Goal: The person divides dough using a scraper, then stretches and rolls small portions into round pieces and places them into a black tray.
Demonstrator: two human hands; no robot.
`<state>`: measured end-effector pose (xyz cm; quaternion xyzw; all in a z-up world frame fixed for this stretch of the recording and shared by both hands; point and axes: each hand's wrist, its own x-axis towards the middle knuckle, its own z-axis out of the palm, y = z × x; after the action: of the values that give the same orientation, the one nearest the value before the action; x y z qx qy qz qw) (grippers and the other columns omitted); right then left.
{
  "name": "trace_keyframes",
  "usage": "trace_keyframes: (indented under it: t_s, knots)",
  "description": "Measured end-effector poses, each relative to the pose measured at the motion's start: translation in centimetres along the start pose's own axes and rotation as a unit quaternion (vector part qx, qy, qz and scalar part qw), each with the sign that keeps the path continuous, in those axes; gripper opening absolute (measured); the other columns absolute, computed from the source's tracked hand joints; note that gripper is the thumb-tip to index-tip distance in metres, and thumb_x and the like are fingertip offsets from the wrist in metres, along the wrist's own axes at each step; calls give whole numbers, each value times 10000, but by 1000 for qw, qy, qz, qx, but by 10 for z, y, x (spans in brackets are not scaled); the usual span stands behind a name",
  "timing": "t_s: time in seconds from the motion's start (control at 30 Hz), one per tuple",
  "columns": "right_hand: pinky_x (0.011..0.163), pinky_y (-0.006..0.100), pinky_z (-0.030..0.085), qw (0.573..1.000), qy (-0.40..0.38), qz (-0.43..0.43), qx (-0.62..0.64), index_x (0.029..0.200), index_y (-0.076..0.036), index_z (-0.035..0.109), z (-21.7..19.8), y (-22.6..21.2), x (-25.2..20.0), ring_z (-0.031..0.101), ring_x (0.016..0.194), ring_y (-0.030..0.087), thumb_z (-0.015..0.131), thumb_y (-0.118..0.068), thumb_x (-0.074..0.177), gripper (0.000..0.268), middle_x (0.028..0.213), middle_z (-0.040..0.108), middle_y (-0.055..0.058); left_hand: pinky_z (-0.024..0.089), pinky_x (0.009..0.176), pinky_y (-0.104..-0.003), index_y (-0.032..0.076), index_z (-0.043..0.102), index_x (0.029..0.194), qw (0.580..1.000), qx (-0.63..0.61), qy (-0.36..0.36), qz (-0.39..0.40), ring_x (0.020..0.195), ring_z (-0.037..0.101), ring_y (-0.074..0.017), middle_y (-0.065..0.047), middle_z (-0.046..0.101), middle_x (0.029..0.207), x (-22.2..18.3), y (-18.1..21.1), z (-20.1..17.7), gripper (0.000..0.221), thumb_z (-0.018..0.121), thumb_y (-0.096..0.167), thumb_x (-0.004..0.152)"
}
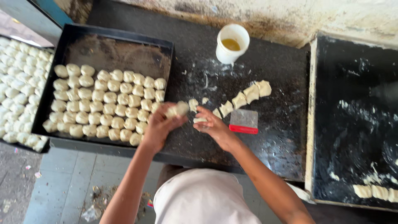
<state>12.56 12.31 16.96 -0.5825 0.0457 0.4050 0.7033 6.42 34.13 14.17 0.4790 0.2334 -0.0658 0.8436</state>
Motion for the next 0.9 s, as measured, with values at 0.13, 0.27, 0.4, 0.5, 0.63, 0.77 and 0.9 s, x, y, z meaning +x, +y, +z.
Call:
trace_keyframes:
  t_s: [0.13, 0.27, 0.4, 0.5, 0.63, 0.77, 0.9]
  knots:
    - [849, 308, 614, 902, 51, -310, -296, 1181, -90, 779, 19, 4, 16, 721, 993, 169, 728, -65, 1000, 190, 1156, 724, 59, 621, 850, -387, -48, 578, 1180, 988, 70, -135, 29, 1021, 741, -268, -181, 720, 1101, -8, 2, -11, 217, 647, 96, 1033]
    - [938, 366, 592, 648, -21, -584, -488, 1251, -103, 673, 43, -8, 25, 686, 1084, 287, 786, -87, 856, 412, 1187, 686, 81, 601, 944, -383, 35, 514, 1327, 998, -3, -55, 23, 1046, 705, -244, -162, 709, 1161, 7, 32, -18, 322, 585, 91, 1018]
    - [1034, 395, 573, 661, 23, -577, -479, 1322, -102, 659, 64, -12, 32, 698, 1207, 343, 737, -14, 869, 468, 1333, 682, 106, 540, 1004, -331, 50, 483, 1447, 987, -58, -106, -105, 1128, 706, -182, -115, 676, 1280, 12, 52, -25, 435, 527, 60, 1014]
    - [987, 318, 628, 812, 29, -427, -396, 1433, -128, 590, 73, -13, 49, 725, 1142, 208, 740, -40, 918, 543, 1327, 679, 70, 558, 1048, -413, -20, 504, 1450, 979, 60, -174, -90, 1169, 672, -309, -233, 642, 1340, 13, 57, -38, 422, 486, 96, 1044]
    - [1056, 375, 572, 996, -52, -47, 49, 1490, -48, 559, 80, -29, 85, 701, 1185, 208, 704, -44, 1001, 510, 1349, 670, 170, 283, 1214, -432, 49, 371, 1562, 910, 344, -189, 133, 1496, 369, -267, -204, 435, 1595, 14, 61, -52, 574, 457, 23, 995]
    - [1068, 349, 563, 987, 13, -155, -46, 1500, -52, 500, 113, -17, 76, 656, 1258, 206, 638, -13, 987, 532, 1456, 602, 132, 293, 1235, -458, 89, 382, 1580, 946, 269, -174, 44, 1485, 384, -342, -266, 430, 1577, 24, 91, -56, 540, 439, 138, 1045]
    - [1193, 351, 533, 715, 27, -521, -465, 1471, -155, 498, 130, -6, 91, 596, 1396, 256, 547, 161, 927, 631, 1523, 540, 38, 348, 1140, -487, 349, 166, 1631, 982, -144, -60, -107, 1424, 422, -370, -178, 277, 1633, 32, 120, -80, 702, 312, 505, 962]
